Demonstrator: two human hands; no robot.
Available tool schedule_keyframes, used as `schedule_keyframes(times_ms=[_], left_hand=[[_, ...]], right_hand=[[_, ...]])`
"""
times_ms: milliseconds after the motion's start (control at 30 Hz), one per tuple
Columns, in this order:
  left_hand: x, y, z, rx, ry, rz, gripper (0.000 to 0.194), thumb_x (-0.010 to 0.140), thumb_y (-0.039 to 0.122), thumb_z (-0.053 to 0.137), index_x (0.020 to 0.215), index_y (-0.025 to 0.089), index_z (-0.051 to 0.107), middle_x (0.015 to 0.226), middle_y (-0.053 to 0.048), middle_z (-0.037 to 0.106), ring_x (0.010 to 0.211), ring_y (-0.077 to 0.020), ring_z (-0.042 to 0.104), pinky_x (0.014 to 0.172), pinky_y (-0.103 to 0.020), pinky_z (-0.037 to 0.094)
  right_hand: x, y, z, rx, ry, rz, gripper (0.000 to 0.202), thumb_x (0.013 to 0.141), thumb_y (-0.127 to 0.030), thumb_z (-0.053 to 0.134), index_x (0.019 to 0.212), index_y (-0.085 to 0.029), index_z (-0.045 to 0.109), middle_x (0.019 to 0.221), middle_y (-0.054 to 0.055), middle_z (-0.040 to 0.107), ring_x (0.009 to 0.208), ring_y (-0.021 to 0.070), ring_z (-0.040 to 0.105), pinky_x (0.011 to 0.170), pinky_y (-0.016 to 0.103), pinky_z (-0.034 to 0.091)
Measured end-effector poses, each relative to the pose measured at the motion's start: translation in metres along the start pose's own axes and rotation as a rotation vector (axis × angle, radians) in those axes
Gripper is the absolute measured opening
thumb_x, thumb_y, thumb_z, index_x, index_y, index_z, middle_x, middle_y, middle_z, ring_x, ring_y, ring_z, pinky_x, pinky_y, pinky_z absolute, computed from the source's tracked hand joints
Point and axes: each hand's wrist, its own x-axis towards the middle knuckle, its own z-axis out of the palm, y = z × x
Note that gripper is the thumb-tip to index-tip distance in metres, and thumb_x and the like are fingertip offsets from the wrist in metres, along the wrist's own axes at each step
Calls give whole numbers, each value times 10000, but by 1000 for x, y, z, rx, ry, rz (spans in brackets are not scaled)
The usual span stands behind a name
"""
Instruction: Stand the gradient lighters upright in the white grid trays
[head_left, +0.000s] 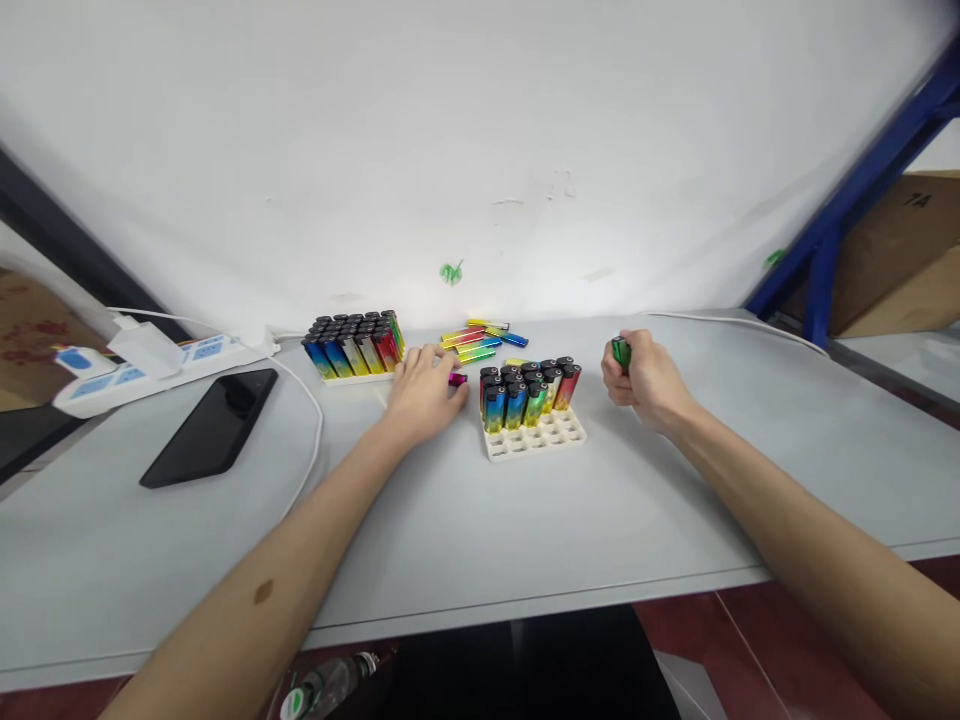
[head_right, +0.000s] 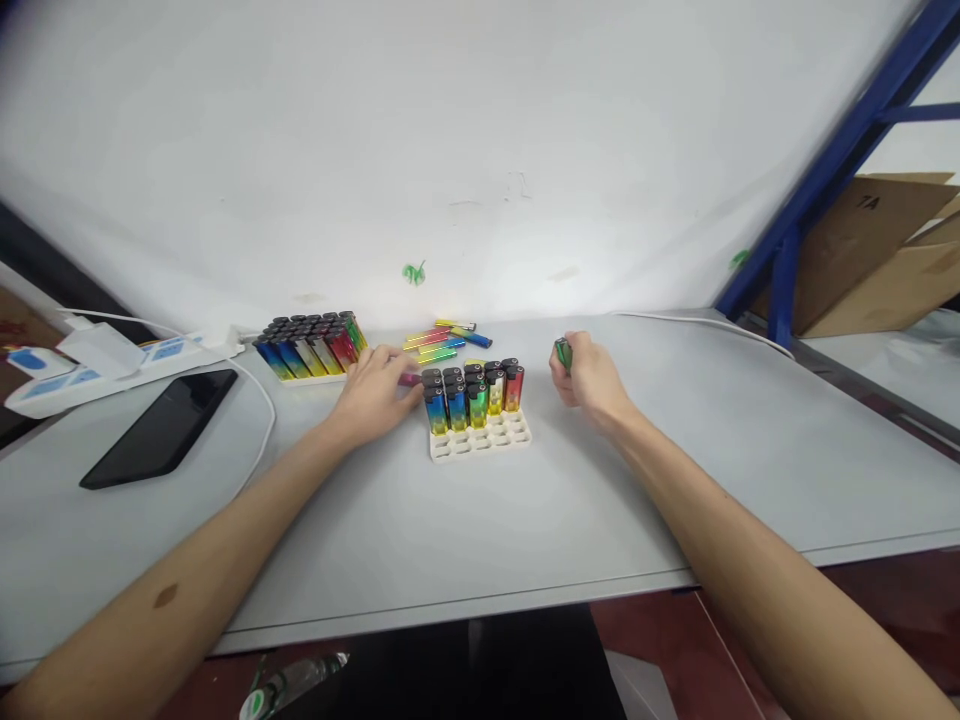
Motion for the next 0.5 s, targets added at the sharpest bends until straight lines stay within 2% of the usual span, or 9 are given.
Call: schedule_keyframes(times_ms=[133,233,333,400,500], left_hand=[[1,-2,0,-15,-22,13,250,913,370,503,1054,205,626,1167,-121,583,1155,-310,509,999,-468,431],[1,-3,1,-19,-17,27,240,913,360,503,1047,208,632,1139,-116,596,1122,-297,536,992,-459,443],[0,-2,0,1,-20,21,231,921,367,495,1013,219,648,1106,-107,610,1093,-292,551,963,-449,459],[0,-1,-1,21,-30,18,246,931,377,481,1009,223,656,1087,-106,621,1080,-296,556,940,-448,465],[0,0,-4,53,-70,30,289,947,395,456,1037,222,669,1089,-113,634,1073,-309,561,920,-459,468]], right_hand=[[0,1,0,-17,8,-5,523,915,-611,390,556,-230,403,476,-52,254,401,95,212,392,252,167],[-1,0,1,-25,-1,-97,546,910,-693,394,672,-221,530,566,-21,405,452,113,367,418,266,312],[-4,-5,-1,-89,10,-179,514,876,-712,491,778,-222,605,705,12,551,592,141,518,531,279,438],[-7,-10,-4,-200,2,-213,474,852,-684,573,746,-222,602,690,6,556,623,146,522,561,277,435],[-11,-17,-13,-311,-41,-265,455,839,-613,652,642,-217,548,587,-18,488,593,134,473,568,272,400]])
